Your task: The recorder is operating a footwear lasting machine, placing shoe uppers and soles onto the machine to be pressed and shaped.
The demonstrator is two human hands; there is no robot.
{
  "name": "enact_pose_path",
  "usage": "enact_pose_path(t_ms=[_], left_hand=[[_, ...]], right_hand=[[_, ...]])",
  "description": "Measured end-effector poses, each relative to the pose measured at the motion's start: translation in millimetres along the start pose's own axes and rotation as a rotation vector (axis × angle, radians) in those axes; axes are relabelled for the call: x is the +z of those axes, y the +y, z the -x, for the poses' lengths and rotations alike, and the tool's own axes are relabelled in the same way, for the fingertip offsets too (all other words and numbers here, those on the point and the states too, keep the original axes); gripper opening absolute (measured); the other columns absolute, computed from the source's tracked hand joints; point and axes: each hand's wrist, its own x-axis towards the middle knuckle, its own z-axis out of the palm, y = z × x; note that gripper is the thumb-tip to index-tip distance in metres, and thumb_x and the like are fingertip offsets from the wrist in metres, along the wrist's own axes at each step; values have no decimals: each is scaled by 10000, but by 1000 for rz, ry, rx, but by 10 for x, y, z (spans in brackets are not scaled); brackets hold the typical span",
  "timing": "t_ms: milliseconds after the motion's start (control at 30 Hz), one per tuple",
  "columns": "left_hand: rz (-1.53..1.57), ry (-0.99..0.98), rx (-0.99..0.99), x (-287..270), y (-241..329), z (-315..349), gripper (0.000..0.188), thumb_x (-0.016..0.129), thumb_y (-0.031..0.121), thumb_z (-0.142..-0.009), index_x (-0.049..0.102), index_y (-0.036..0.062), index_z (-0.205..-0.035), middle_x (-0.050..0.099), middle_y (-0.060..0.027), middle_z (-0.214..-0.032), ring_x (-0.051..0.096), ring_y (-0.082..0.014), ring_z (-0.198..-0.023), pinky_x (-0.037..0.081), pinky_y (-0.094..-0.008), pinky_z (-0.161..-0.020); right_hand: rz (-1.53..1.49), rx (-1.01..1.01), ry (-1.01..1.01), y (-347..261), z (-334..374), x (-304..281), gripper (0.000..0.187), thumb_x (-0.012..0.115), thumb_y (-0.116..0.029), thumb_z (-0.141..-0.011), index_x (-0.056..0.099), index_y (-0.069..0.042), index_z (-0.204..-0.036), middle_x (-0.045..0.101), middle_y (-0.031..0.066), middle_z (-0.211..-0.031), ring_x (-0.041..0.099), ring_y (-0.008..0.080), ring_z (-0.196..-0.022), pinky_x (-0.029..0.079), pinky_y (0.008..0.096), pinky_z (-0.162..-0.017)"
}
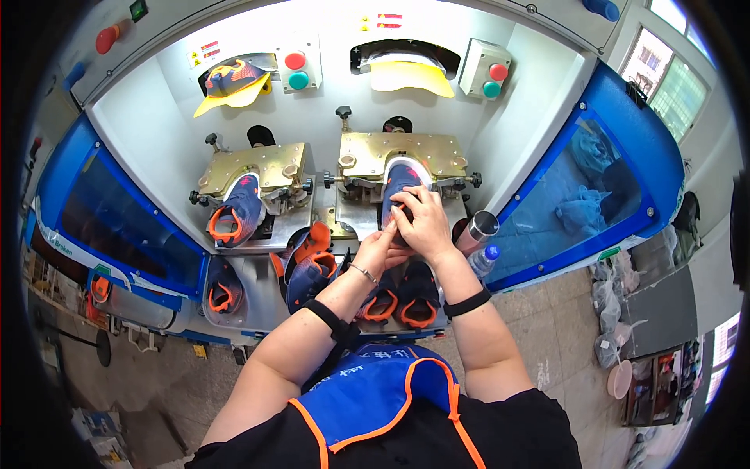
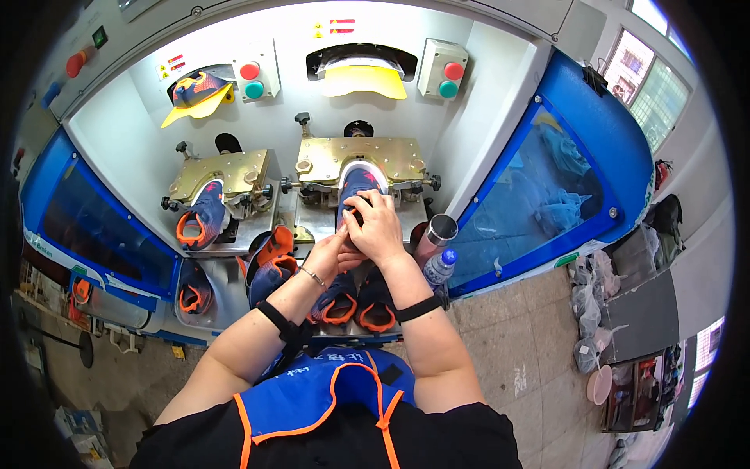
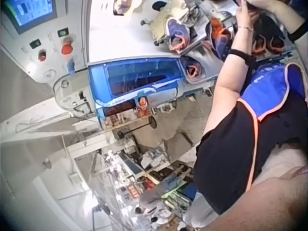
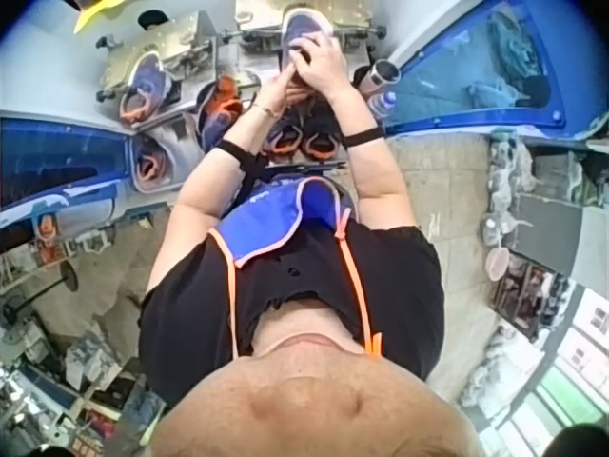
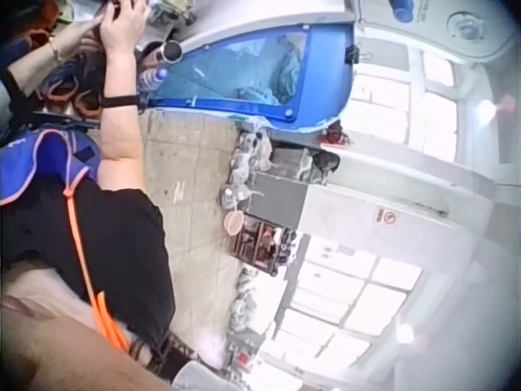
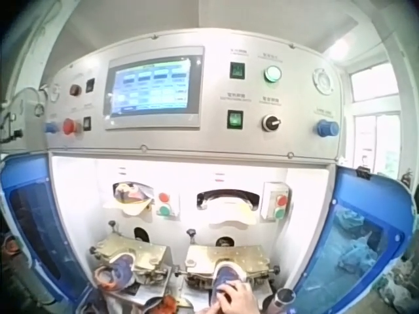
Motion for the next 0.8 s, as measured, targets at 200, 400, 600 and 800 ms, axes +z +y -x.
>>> enact_pose_path(t_ms=[200, 400, 600, 800], left_hand=[[-113, -42, -72, -89, 63, -7, 585, 502, 558, -970, 574, 22, -1191, 687, -144, -1036, 701, -233, -900, 557, -319, -747], [-228, 162, 16, -696, 13, 147, 573, 440, 575, -981, 594, 44, -1134, 701, -124, -1019, 690, -208, -831, 562, -336, -668], [-156, 214, 4, -1019, -106, 473, 487, 463, 506, -998, 600, 39, -1005, 694, -117, -886, 672, -179, -691, 549, -281, -576], [-110, 274, 52, -1445, 65, 973, 386, 515, 425, -1004, 608, 55, -945, 678, -92, -824, 659, -152, -663, 537, -254, -556]], right_hand=[[48, -91, 91, -76, 23, -20, 293, 683, -235, -826, 678, -164, -1110, 572, 75, -1232, 501, 328, -1180, 419, 471, -1008], [1, -235, -33, -343, 1115, 73, 222, 725, -227, -802, 637, -95, -956, 603, 56, -980, 635, 270, -843, 502, 389, -688], [195, -54, -612, -294, 1872, 491, 270, 748, -273, -778, 590, -81, -882, 576, 89, -892, 659, 277, -799, 527, 382, -623], [-152, 61, -413, -968, 968, -546, 275, 754, -131, -804, 601, -61, -1022, 619, 116, -911, 656, 272, -788, 524, 345, -693]])
